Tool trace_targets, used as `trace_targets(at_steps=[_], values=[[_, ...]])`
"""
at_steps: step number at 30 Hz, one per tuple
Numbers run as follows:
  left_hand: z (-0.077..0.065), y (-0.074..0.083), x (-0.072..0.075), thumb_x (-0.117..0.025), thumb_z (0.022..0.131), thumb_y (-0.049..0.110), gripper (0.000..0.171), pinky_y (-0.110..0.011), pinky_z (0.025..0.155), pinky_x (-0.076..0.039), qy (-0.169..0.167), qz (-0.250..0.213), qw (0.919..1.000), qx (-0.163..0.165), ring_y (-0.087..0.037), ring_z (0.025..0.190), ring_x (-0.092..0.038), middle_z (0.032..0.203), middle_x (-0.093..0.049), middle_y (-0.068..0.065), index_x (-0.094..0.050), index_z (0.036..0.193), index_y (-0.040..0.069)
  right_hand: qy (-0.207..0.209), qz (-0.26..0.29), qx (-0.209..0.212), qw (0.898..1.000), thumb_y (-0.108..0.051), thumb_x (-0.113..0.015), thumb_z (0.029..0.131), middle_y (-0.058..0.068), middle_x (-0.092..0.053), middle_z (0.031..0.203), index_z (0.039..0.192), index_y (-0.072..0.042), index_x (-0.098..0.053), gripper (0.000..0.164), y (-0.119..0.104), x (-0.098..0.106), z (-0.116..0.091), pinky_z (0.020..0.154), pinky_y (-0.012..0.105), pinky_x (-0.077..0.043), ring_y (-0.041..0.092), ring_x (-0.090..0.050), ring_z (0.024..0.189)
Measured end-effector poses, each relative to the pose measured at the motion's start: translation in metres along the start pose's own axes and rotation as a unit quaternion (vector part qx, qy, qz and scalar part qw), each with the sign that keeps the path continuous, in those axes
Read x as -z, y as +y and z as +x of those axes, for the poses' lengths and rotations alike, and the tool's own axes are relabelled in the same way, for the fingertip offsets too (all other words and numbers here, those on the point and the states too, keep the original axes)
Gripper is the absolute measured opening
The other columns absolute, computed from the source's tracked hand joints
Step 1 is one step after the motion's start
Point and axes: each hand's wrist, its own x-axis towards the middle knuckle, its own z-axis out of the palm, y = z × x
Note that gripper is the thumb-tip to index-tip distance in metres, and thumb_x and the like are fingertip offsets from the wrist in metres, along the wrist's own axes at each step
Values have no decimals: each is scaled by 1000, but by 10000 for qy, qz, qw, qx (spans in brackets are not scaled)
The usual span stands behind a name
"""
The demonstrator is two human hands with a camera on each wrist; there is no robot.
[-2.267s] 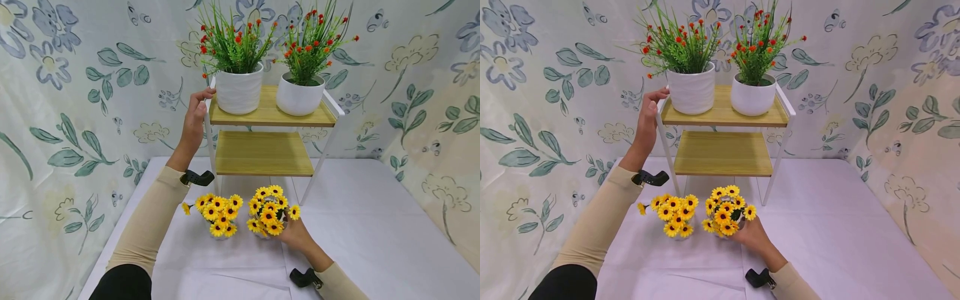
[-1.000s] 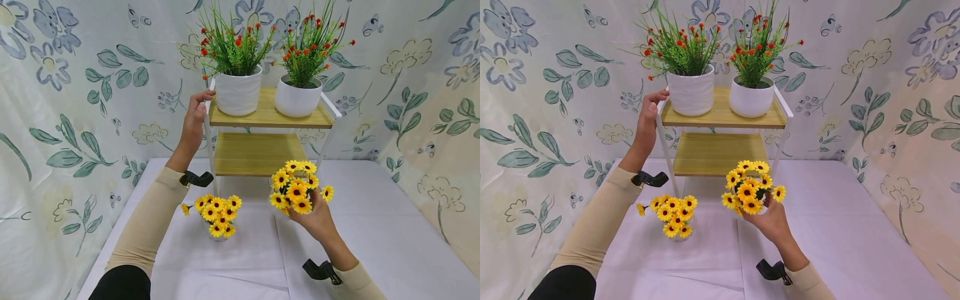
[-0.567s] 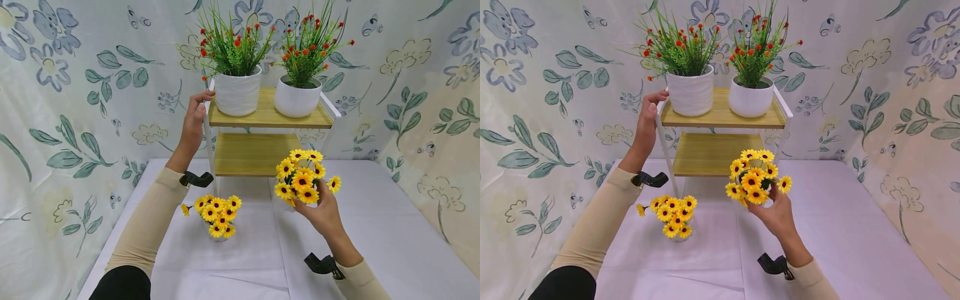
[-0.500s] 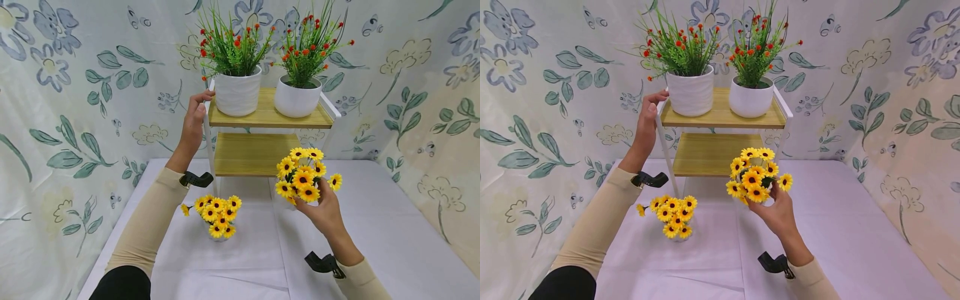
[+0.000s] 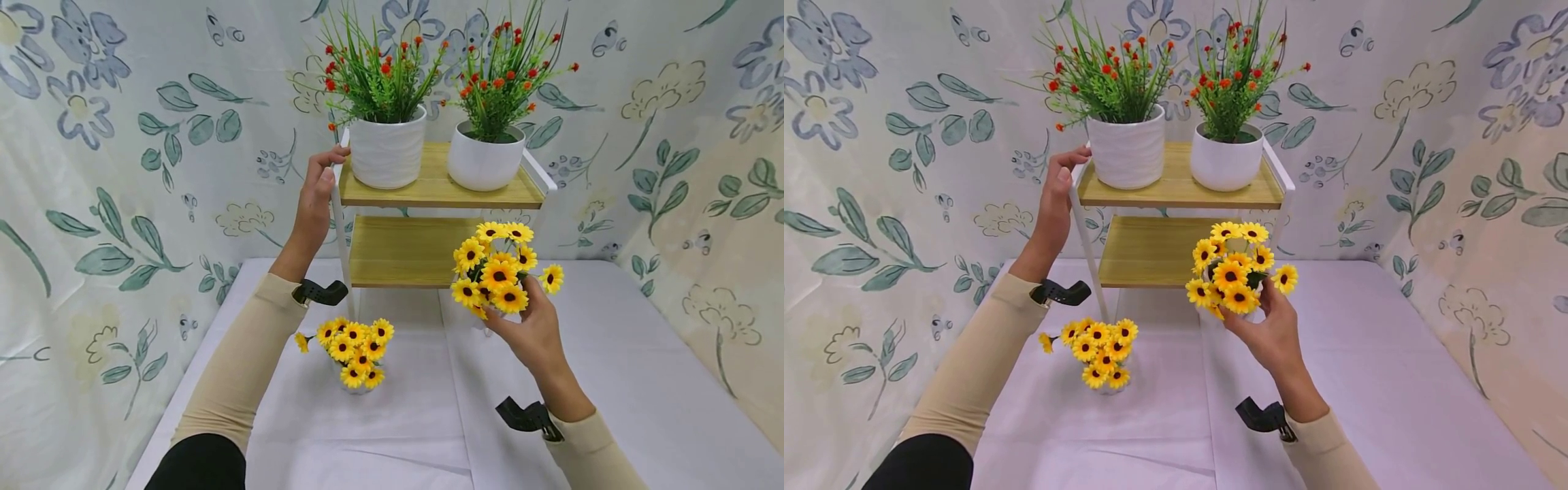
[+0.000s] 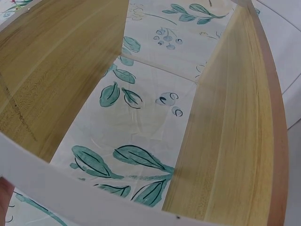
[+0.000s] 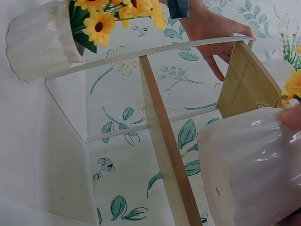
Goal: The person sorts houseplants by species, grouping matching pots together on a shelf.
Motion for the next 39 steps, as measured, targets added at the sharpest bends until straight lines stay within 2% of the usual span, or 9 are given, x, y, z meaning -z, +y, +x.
trace_targets(at_steps=[3, 4, 10, 11, 14, 20, 29, 35, 39], values=[[0, 0, 0, -29, 93, 24, 51, -40, 115, -17, 21, -12, 10000, 10, -28, 140, -26, 142, -36, -29, -34, 120, -18, 30, 27, 1, 10000, -10, -79, 77, -3, -46, 141, 143, -16, -40, 77, -4, 0, 4, 103, 25, -39, 15, -46, 126], [1, -5, 1, -30, 93, 26, 51, -40, 115, -17, 31, -2, 10000, -25, -26, 140, -27, 143, -37, -26, -35, 121, -16, 40, 53, -6, 10000, -9, -79, 77, -3, -46, 141, 143, -15, -40, 77, -4, 0, 5, 104, 26, -39, 15, -45, 127], [1, -6, 1, -30, 93, 26, 50, -36, 114, -17, 30, 2, 10000, -50, -26, 140, -27, 142, -37, -26, -36, 120, -16, 140, 121, -105, 9998, -10, -79, 77, -2, -45, 142, 143, -14, -40, 77, -4, -2, 12, 108, 39, -35, 17, -45, 129], [0, -1, 0, -29, 93, 24, 50, -36, 114, -17, 22, -2, 10000, -34, -28, 140, -26, 142, -36, -29, -35, 120, -18, 162, 130, -116, 9997, -11, -79, 77, -2, -45, 142, 143, -14, -41, 77, -4, -2, 14, 108, 41, -36, 17, -45, 129], [1, -3, 0, -29, 93, 25, 50, -35, 114, -17, 22, 10, 10000, -74, -27, 140, -26, 141, -36, -29, -35, 119, -18, 218, 156, -133, 9996, -13, -80, 77, -4, -47, 141, 143, -15, -42, 76, -2, -5, 17, 107, 42, -37, 16, -47, 126], [1, -3, 0, -29, 93, 25, 49, -37, 114, -18, 19, 0, 10000, -77, -27, 140, -27, 141, -36, -29, -35, 119, -17, 232, 279, -53, 9993, -14, -80, 77, -4, -48, 140, 143, -16, -42, 76, 2, -10, 23, 104, 38, -40, 15, -51, 123], [1, 0, 0, -29, 93, 25, 51, -44, 115, -16, 1, 56, 10000, -75, -28, 140, -26, 142, -35, -29, -35, 120, -17, 199, 358, -137, 9991, -16, -79, 79, -1, -50, 137, 143, -16, -42, 74, 7, -12, 26, 96, 22, -44, 15, -54, 118], [1, 0, -1, -30, 93, 27, 52, -50, 114, -15, 32, 88, 9999, -51, -26, 140, -27, 142, -36, -29, -35, 119, -17, 175, 303, -115, 9993, -20, -79, 79, -1, -51, 136, 143, -17, -42, 74, 9, -12, 30, 96, 21, -44, 15, -54, 117], [0, 0, -1, -29, 93, 25, 51, -45, 115, -16, 34, 76, 10000, -6, -26, 141, -26, 142, -36, -29, -35, 120, -17, 112, 346, -58, 9993, -17, -79, 79, 1, -51, 137, 145, -17, -41, 76, 10, -12, 30, 94, 20, -45, 17, -54, 118]])
